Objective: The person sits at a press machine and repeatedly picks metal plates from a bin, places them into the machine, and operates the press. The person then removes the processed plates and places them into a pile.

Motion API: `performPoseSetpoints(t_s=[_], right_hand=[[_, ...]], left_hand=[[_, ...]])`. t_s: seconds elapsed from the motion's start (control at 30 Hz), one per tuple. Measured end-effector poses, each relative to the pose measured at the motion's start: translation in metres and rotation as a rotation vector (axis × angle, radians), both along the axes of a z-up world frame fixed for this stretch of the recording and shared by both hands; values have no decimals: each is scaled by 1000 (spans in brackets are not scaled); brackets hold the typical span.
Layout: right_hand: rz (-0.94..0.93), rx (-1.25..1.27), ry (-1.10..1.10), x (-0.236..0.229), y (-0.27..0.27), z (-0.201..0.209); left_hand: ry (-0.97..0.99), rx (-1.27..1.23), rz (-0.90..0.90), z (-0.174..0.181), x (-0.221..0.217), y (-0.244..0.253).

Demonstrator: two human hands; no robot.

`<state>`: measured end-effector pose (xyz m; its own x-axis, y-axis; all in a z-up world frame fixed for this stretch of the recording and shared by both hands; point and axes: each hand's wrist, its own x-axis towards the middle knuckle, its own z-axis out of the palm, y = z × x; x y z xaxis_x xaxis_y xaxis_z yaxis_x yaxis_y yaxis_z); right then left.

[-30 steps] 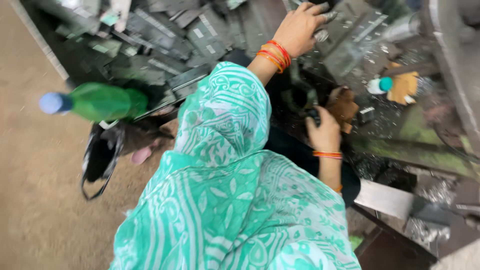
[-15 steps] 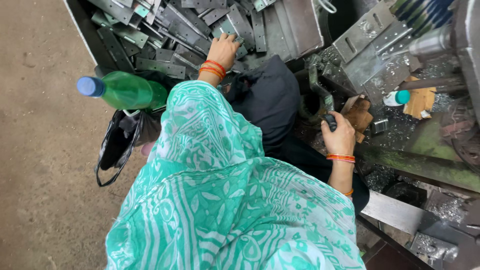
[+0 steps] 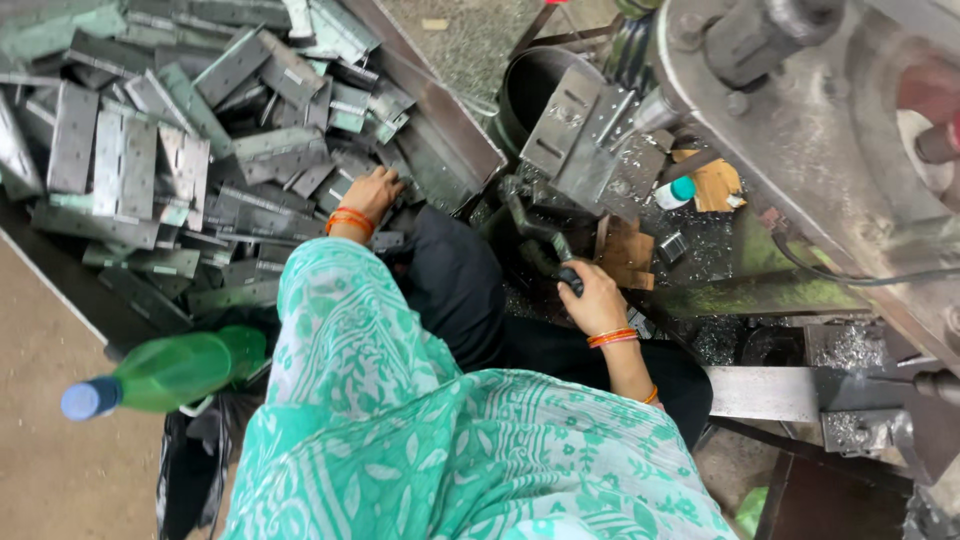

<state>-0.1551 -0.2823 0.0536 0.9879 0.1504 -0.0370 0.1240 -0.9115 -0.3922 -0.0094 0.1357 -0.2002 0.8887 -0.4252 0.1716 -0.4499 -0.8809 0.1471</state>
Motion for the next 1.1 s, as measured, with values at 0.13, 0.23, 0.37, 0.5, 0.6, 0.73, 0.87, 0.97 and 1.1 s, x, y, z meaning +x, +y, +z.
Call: performPoseSetpoints(t_s=[0.13, 0.23, 0.37, 0.5, 0.6, 0.73, 0.87, 0.97, 1.1], right_hand=[[7, 5, -12, 0, -4, -5], [-14, -4, 12, -1, -2, -4], [-55, -21, 56, -1, 1, 4], [-91, -24, 92, -6, 7, 8], [-91, -23, 92, -4, 3, 12], [-89, -26, 96, -6, 4, 8], [-67, -17, 66, -5, 3, 6], [-107, -54, 105, -5, 1, 6], [-119, -11, 138, -7, 4, 8]], left_hand=[[6, 69, -86, 6, 2, 6], [-31, 208, -152, 24, -2, 6], [-122, 23, -159, 85, -8, -8], [-202, -157, -152, 178, -20, -34], [-358, -269, -328, 246, -28, -76], [-478, -235, -611, 303, -26, -144], [-596, -174, -685, 291, -8, -211], [-421, -39, -636, 249, 4, -235], [-186, 76, -476, 198, 13, -242]])
